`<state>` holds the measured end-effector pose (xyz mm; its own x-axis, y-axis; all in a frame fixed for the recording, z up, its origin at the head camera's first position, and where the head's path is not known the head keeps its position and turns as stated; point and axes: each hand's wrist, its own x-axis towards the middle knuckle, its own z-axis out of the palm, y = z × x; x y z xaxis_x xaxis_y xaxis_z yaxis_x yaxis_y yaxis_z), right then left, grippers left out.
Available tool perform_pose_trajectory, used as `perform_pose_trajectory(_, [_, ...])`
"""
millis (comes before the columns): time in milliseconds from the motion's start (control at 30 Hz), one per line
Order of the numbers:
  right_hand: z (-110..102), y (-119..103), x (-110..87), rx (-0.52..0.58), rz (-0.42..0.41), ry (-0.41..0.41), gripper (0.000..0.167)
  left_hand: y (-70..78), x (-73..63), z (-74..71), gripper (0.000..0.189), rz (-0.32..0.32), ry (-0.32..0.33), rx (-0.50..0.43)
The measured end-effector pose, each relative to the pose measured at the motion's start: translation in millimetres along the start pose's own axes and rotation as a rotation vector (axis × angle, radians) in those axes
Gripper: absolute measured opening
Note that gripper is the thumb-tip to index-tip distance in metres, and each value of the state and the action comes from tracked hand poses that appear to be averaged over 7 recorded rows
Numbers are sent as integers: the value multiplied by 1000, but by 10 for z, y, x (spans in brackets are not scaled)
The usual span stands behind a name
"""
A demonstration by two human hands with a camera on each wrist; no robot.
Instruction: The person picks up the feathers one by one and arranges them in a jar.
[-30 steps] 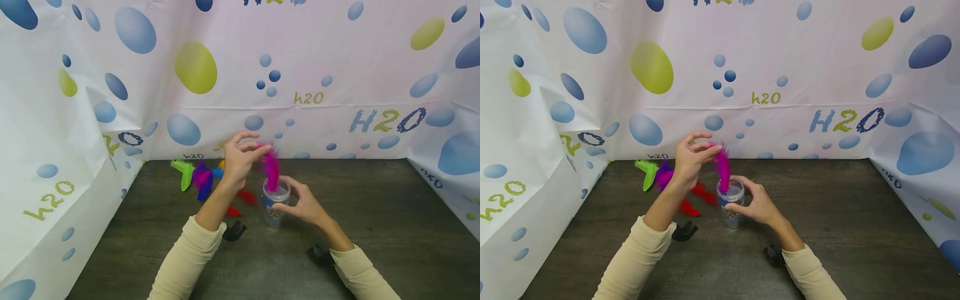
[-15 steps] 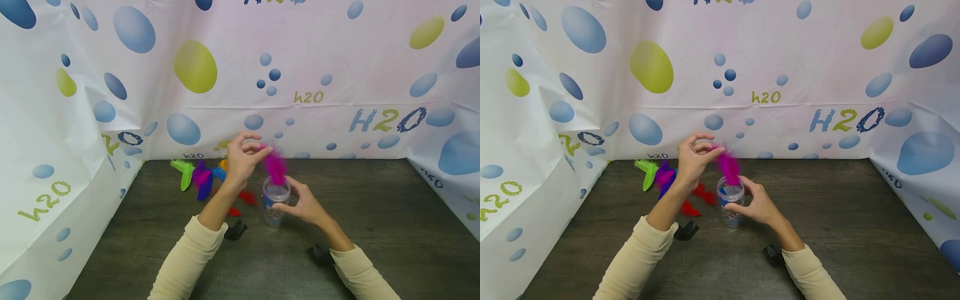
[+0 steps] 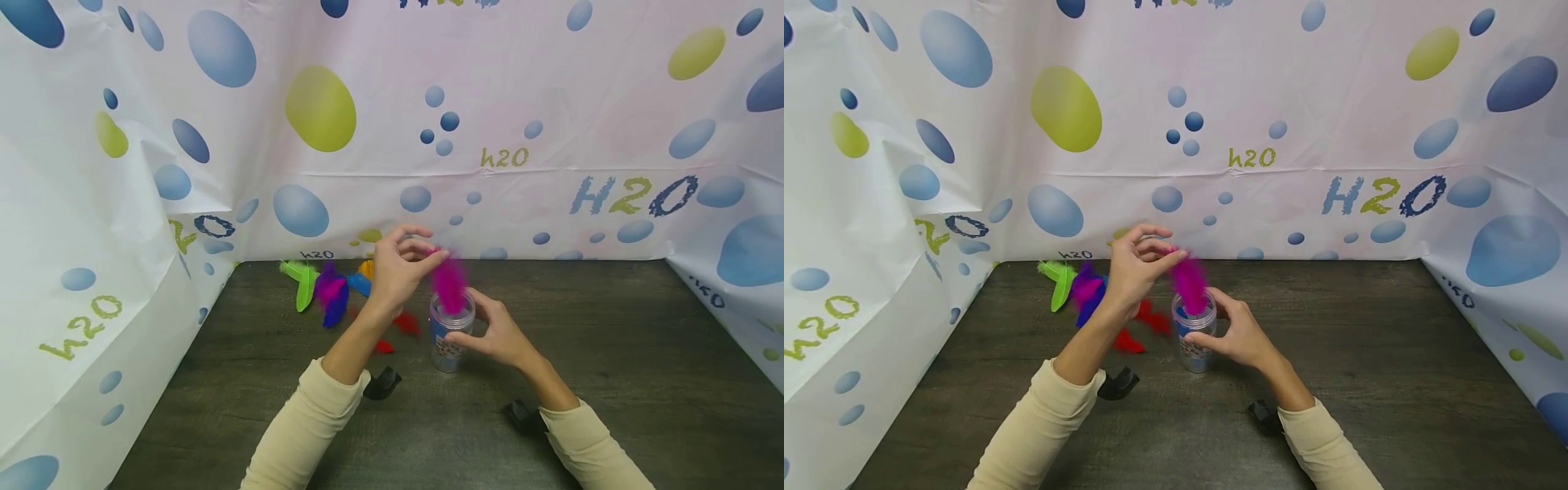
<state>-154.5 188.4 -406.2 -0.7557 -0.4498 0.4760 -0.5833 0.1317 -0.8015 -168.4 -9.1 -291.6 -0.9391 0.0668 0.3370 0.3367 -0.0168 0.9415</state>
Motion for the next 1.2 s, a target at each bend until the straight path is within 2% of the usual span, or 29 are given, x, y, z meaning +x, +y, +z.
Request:
perform_pose_trajectory(200, [11,-20,-2,0,16,8,66,2,-25,-21,28,18,-35,23])
perform_pose_trajectory(533, [-17,16,36,29,-12,10,65,-21,0,-46,26,4,-60,2])
perform_pose_trajectory(733, [-29,27,47,35,-12,5,65,-73,-2,-104,23,24,-86,51])
perform_pose_trajectory(900, [-39,39,45,34,-9,-1,66,-138,-17,-186,20,80,-108,110])
perform_pose_trajectory(967, [-44,45,46,36,-10,-5,66,-167,-21,-223,20,121,-116,142])
perform_pose_trajectory(1100, [-53,48,55,39,-16,-6,65,-242,-16,-299,21,191,-121,225])
perform_pose_trajectory(1200, [-57,61,62,38,-23,-8,65,-303,-14,-361,20,221,-124,285])
